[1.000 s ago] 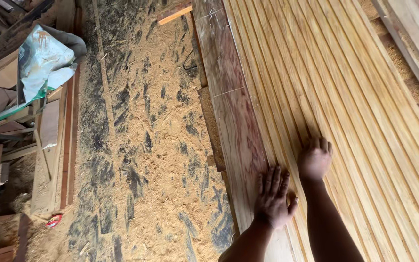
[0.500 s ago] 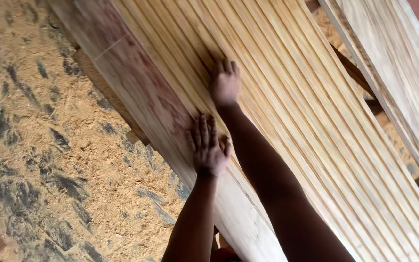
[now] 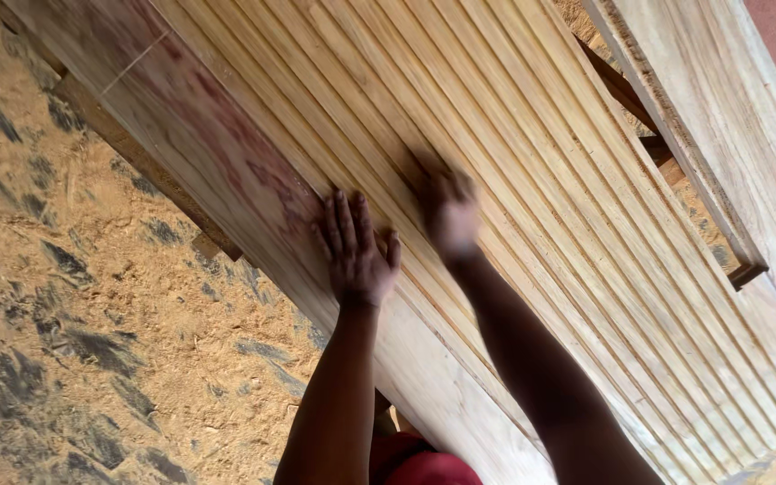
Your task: The person sands a large wooden panel with vertical grooves using a handheld sanding block. They move the block back and forth along the grooves, covering the surface systematically.
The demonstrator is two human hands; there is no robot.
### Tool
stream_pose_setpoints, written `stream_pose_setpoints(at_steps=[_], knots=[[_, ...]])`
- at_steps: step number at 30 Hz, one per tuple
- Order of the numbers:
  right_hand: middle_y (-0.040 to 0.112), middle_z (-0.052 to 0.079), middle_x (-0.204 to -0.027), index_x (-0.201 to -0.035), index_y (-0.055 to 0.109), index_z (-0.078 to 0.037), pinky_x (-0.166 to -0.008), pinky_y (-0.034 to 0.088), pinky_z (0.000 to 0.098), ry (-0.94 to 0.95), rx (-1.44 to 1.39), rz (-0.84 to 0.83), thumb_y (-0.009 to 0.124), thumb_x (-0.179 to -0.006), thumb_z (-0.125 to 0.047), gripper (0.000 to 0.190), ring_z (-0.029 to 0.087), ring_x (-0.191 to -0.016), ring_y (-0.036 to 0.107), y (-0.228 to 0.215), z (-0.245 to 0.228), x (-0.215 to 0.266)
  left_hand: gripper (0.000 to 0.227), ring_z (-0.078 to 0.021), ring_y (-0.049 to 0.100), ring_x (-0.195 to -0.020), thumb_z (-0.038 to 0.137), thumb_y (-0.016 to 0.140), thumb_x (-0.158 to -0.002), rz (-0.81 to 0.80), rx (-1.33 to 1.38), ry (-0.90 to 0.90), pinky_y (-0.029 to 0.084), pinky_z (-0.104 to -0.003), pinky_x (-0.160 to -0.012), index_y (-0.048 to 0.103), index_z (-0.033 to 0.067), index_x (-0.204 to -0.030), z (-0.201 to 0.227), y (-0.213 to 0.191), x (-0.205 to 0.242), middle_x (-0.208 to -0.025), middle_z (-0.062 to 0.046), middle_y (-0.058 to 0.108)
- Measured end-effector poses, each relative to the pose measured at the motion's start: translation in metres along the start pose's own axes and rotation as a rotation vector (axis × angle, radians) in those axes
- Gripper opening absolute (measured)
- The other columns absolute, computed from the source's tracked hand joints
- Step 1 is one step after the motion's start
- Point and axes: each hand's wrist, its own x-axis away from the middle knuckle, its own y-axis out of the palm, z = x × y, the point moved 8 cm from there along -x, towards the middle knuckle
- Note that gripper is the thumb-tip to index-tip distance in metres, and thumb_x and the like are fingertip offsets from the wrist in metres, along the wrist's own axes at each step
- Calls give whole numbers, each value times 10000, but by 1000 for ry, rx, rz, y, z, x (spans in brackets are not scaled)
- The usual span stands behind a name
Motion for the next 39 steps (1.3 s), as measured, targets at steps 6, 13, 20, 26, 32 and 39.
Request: stream_pose_setpoints(at_steps=[6,13,20,26,32,39], knots=[[718,122,-1130,-1126,763,-67,-953,528,456,-75,-42,-37,769,-894,-78,232,343,-1088,642,-19,-14,-6,779,-374,198,-1583,532,466,-1023,-2,29,-6,130,-611,-1264,326,60,-1626,4,1,0,-1698,-212,237],[686,149,-973,-988,718,-18,-806,534,452,2,-108,-34,782,-915,-50,102,363,-907,614,-30,-9,10,758,-386,220,-1580,523,444,-1028,10,-14,-4,134,-604,-1271,315,74,-1625,3,-4,12,-1696,-209,243],[682,160,-972,-1023,734,-45,-877,515,472,132,-41,-231,744,-887,-112,152,386,-961,619,18,0,-16,769,-368,225,-1587,541,464,-1043,-9,-2,-1,136,-605,-1278,301,85,-1640,3,-1,16,-1702,-203,238],[697,127,-993,-1003,714,-45,-802,538,451,133,6,-85,752,-834,-2,178,335,-911,651,-146,38,172,777,-387,203,-1598,533,463,-1065,-60,-19,11,123,-608,-1283,262,78,-1661,-1,3,15,-1717,-217,197],[655,155,-949,-945,664,3,-751,524,432,303,-48,-53,708,-931,51,66,339,-884,640,-165,47,203,783,-378,207,-1597,543,474,-1071,-39,-68,20,124,-618,-1286,243,88,-1666,0,2,11,-1718,-205,205],[673,139,-956,-942,677,-10,-758,543,424,203,-92,-93,703,-934,50,66,314,-866,645,-128,23,156,776,-386,211,-1588,536,466,-1069,-55,-75,15,131,-621,-1276,244,88,-1662,3,0,8,-1711,-212,206]])
